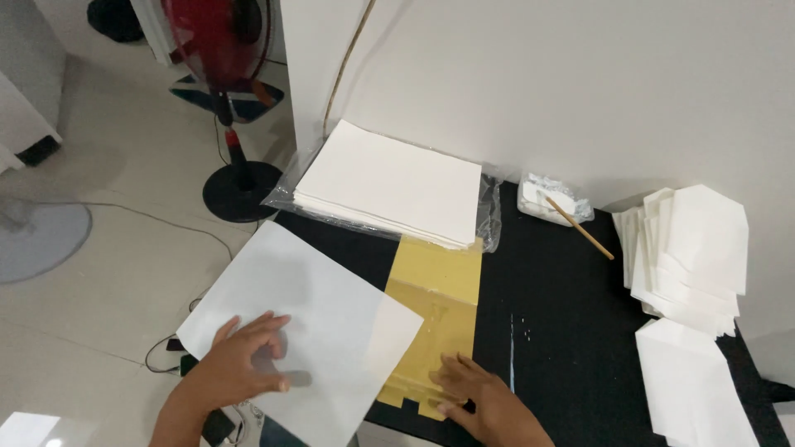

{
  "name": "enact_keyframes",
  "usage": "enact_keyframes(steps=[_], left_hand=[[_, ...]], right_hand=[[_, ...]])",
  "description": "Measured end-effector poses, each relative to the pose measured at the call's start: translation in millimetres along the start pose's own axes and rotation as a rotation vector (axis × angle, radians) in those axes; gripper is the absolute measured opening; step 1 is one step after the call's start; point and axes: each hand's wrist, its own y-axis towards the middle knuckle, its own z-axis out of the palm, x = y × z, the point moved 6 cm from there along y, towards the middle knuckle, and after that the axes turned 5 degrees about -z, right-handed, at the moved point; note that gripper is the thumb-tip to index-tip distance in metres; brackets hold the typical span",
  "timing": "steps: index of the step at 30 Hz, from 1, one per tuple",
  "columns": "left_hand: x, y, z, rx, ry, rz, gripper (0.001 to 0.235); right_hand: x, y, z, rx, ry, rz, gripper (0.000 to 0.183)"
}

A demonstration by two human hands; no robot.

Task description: Manually assembling paper bags by applying glue to the edges of paper templates and folding them into shape.

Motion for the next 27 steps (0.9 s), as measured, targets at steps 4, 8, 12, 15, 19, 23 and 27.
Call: enact_keyframes(steps=[4,8,12,15,19,23,27], left_hand=[[-14.2,-1.6,-17.4,-0.165,0.055,-0.135,0.057],[-4.4,10.4,-11.9,-0.180,0.216,-0.021,0.067],[-1.6,14.5,-12.3,-0.142,0.246,-0.009,0.071],[-30.2,13.2,-12.2,-0.023,0.355,-0.085,0.073],[-56.2,16.2,15.7,-0.036,0.434,-0.015,0.055],[-55.4,31.0,48.6,-0.082,0.450,0.019,0.055],[-75.1,30.5,44.8,-0.194,0.419,0.022,0.056]], right_hand=[[-2.7,0.9,-9.3,-0.175,0.009,-0.003,0.039],[10.9,-17.9,-32.2,-0.323,0.267,0.009,0.050],[38.8,-40.0,-67.7,-0.536,0.346,0.229,0.038],[38.1,-40.3,-73.6,-0.622,0.353,0.275,0.038],[26.1,-27.5,-65.8,-0.675,0.316,0.119,0.038],[1.9,-11.3,-40.6,-0.673,0.250,0.035,0.044],[5.4,-9.0,-26.5,-0.790,0.143,-0.303,0.034]])
